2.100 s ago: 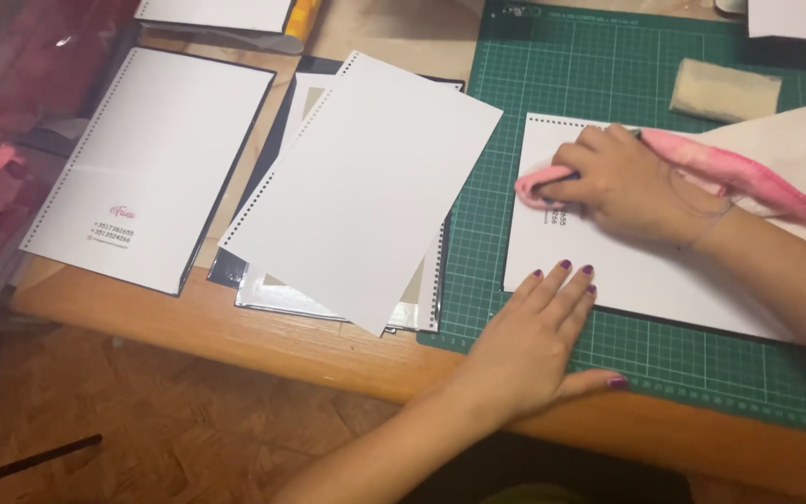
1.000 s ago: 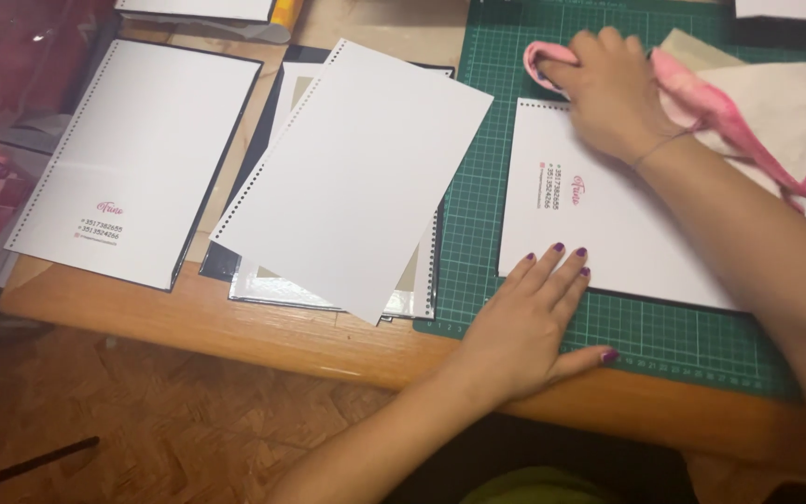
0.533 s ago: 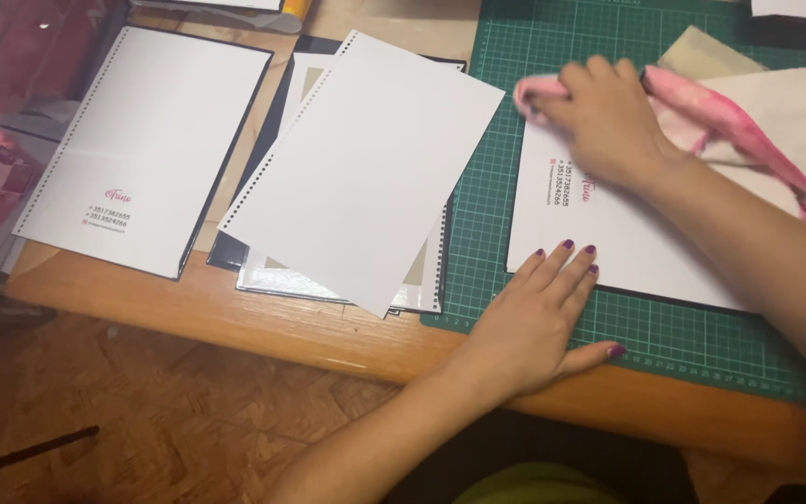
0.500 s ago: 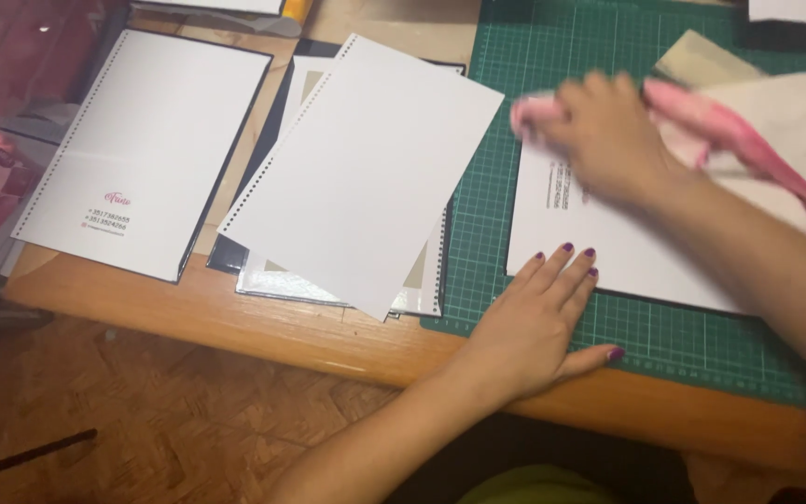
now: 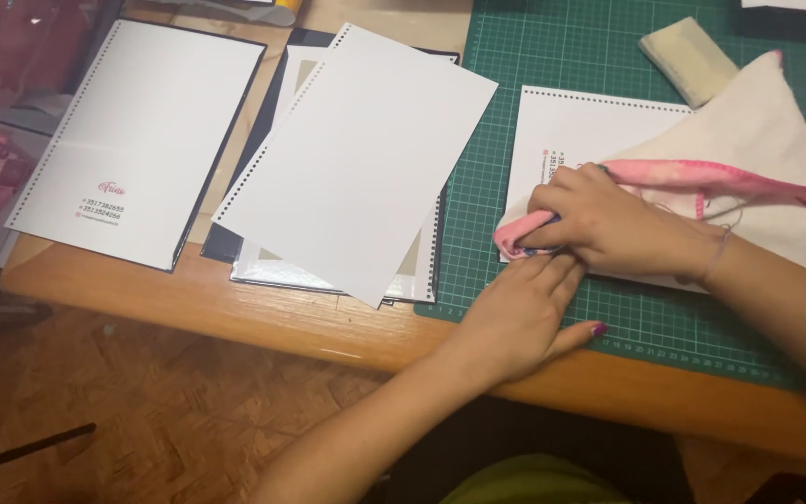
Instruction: Cleaning a notebook cover with a cloth and sponge and aligning it with pages for assembly.
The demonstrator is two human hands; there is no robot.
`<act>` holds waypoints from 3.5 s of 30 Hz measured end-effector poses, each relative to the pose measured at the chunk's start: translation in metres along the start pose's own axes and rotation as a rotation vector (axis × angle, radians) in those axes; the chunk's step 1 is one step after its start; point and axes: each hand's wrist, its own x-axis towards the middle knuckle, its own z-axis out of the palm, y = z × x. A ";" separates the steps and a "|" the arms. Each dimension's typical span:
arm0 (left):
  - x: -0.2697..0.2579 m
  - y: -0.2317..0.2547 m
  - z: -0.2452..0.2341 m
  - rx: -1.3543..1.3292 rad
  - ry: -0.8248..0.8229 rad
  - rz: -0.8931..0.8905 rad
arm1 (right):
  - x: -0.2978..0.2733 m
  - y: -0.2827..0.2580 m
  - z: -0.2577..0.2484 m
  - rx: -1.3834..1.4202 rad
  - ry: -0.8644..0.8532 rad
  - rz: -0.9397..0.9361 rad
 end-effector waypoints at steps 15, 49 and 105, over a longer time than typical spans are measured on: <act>0.071 -0.090 -0.079 0.260 0.038 -0.124 | -0.027 0.009 -0.006 -0.292 0.165 0.136; 0.074 -0.110 -0.064 0.378 -0.322 -0.084 | -0.286 0.017 0.005 -0.372 -0.132 0.448; 0.177 -0.145 -0.079 -1.476 -0.007 -0.892 | -0.258 0.055 0.018 -0.151 0.320 0.786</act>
